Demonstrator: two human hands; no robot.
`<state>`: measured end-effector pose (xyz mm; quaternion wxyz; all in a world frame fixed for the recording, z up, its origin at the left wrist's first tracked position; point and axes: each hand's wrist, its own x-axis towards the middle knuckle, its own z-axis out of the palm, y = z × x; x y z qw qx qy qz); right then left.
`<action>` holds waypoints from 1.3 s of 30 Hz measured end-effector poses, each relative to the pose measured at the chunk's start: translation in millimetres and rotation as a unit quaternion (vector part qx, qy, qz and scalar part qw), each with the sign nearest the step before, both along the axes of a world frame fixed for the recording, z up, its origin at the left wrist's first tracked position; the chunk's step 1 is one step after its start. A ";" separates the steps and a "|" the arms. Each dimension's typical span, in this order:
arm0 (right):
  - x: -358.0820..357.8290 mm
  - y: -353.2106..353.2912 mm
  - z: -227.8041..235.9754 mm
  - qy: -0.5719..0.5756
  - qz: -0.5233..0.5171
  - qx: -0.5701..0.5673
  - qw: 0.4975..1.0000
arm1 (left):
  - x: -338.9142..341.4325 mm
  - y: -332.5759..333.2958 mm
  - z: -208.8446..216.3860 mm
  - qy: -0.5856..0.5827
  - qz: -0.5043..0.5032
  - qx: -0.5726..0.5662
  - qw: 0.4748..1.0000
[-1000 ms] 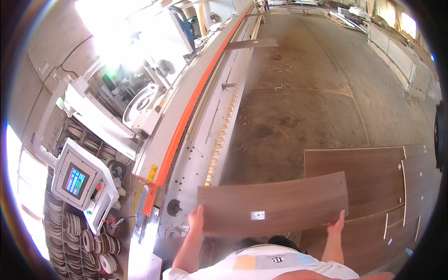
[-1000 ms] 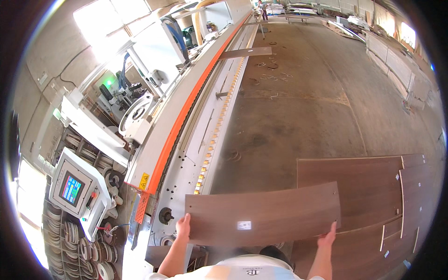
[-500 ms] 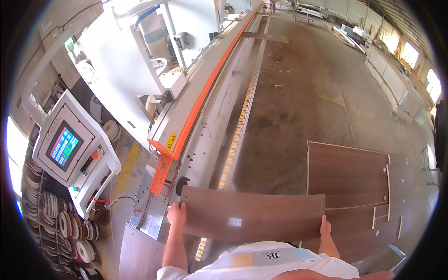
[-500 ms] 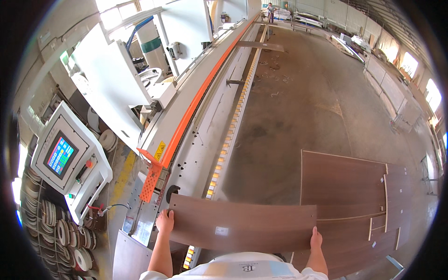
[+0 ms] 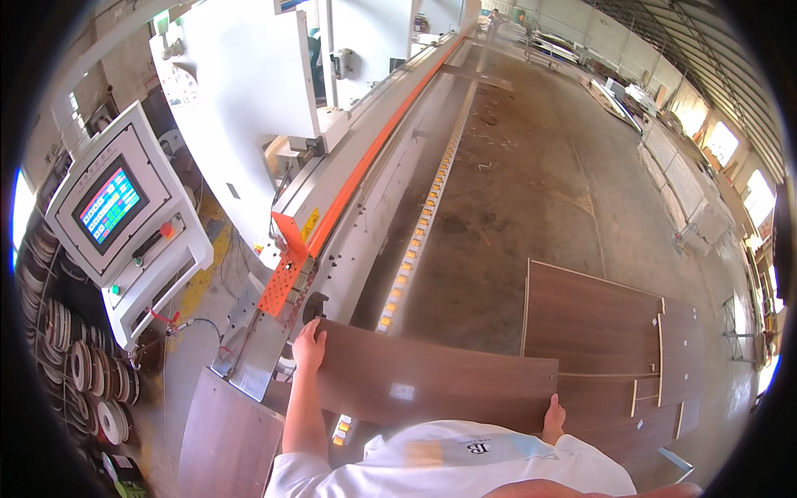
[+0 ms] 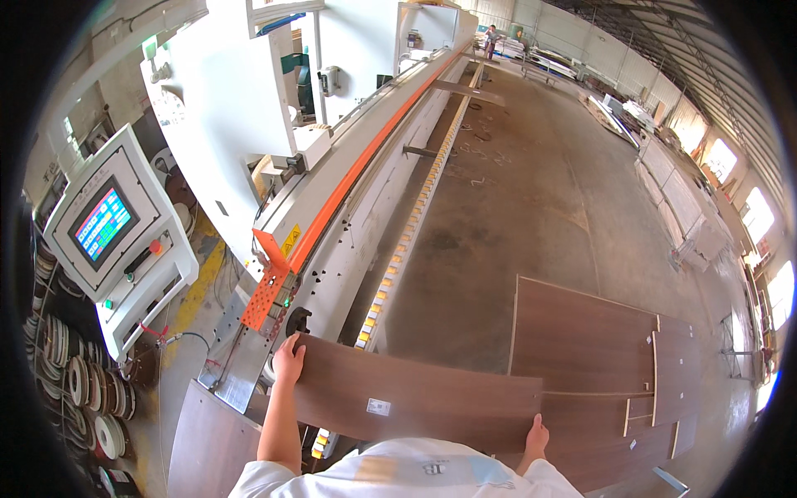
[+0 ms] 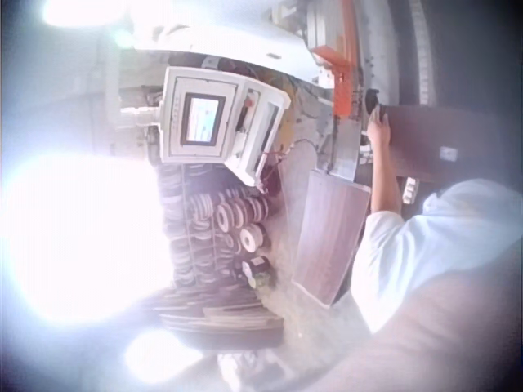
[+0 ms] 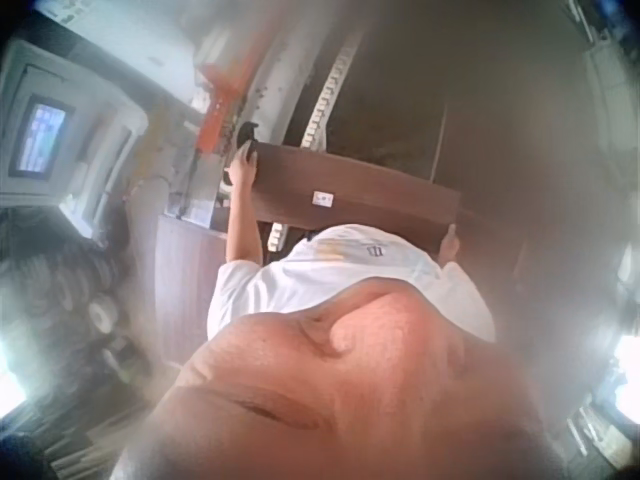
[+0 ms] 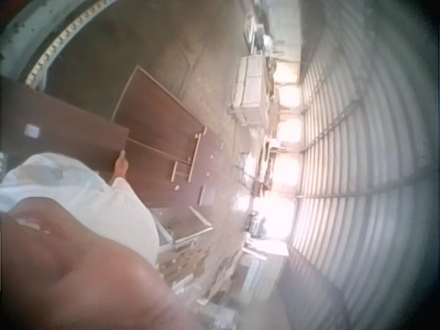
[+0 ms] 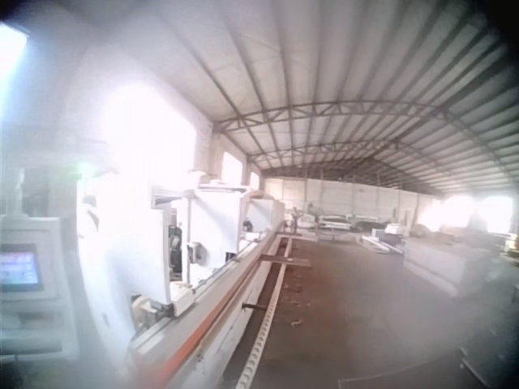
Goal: The person feeds wooden boards into an industrial edge-banding machine, operates a digital control panel, and stacks processed wooden components onto work tables.
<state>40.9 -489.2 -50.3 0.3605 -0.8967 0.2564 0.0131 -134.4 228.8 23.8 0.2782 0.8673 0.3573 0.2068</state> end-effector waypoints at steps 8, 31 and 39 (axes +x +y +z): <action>-5.3 23.5 15.5 -0.010 0.009 0.127 0.992 | -134.4 -49.1 20.8 0.046 0.061 0.069 0.995; -10.5 137.3 53.2 0.154 0.418 -0.035 0.895 | -69.2 -130.7 -12.6 -0.164 0.293 -0.361 0.870; 7.8 173.7 79.5 0.163 0.373 0.088 0.909 | -39.4 -118.7 -35.4 -0.282 0.291 -0.373 0.835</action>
